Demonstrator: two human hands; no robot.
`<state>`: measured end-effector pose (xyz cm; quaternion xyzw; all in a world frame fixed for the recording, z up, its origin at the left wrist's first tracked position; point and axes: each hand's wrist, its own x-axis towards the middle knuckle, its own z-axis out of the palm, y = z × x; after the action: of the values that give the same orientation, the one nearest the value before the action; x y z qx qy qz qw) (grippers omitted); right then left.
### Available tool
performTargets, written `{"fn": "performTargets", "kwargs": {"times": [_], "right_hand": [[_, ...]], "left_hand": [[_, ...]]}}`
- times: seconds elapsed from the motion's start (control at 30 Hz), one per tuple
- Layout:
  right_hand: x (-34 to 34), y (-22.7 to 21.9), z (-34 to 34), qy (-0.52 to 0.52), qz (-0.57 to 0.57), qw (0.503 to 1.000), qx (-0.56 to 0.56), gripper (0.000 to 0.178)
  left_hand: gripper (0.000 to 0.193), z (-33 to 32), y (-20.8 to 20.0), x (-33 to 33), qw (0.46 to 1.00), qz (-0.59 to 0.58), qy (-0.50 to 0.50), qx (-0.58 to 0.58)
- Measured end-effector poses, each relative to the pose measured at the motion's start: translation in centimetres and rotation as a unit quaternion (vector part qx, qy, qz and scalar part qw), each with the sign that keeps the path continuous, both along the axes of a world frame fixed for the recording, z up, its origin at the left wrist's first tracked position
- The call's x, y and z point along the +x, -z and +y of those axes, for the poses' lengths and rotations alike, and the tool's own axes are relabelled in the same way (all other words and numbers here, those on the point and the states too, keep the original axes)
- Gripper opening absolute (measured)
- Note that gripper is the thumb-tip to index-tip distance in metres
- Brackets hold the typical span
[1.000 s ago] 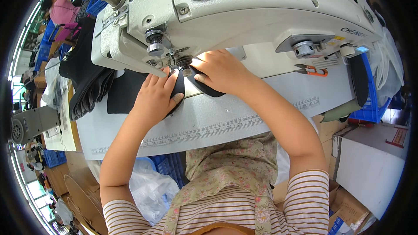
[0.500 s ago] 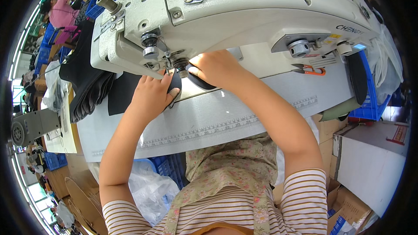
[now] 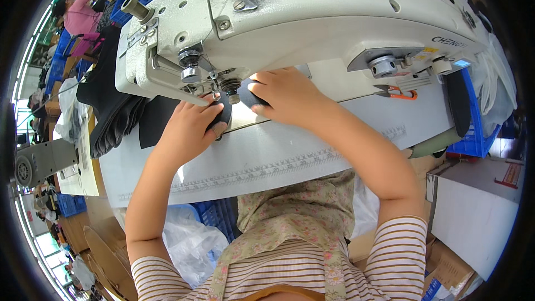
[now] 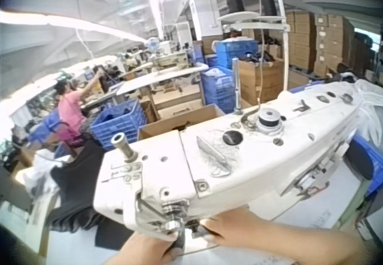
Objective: The person stitches fabric pieces together using a sewing machine, trims thread using snips, and aligns another set of fabric pieces to sew them together.
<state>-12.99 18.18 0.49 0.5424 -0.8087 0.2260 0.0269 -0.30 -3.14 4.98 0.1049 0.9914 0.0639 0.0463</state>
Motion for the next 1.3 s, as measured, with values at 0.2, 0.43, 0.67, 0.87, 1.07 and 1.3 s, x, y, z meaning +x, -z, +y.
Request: {"fn": "performTargets", "kwargs": {"times": [0.2,0.43,0.67,0.87,1.07,1.3], "right_hand": [[0.5,0.6,1.1,-0.051,0.083,0.995,0.033,0.026],[2.3,-0.4,0.4,-0.003,0.15,0.987,0.056,0.017],[0.0,1.1,1.8,-0.068,0.062,0.995,-0.027,0.011],[-0.1,1.0,1.8,-0.086,0.089,0.991,-0.057,0.013],[0.2,1.1,1.3,-0.085,0.129,0.987,-0.048,0.016],[0.7,1.0,0.8,-0.066,0.141,0.988,-0.024,0.016]], "left_hand": [[0.043,-1.9,-1.2,0.4,0.989,-0.041,0.045,0.136],[0.037,-3.2,-1.0,0.3,0.978,-0.072,0.102,0.167],[0.03,-2.8,-0.1,0.0,0.966,-0.015,0.08,0.245],[0.028,-1.3,-0.8,0.1,0.979,0.021,0.151,0.138],[0.026,-0.7,0.0,0.1,0.981,0.059,0.147,0.108],[0.027,-0.1,0.0,0.2,0.991,0.031,0.109,0.073]]}}
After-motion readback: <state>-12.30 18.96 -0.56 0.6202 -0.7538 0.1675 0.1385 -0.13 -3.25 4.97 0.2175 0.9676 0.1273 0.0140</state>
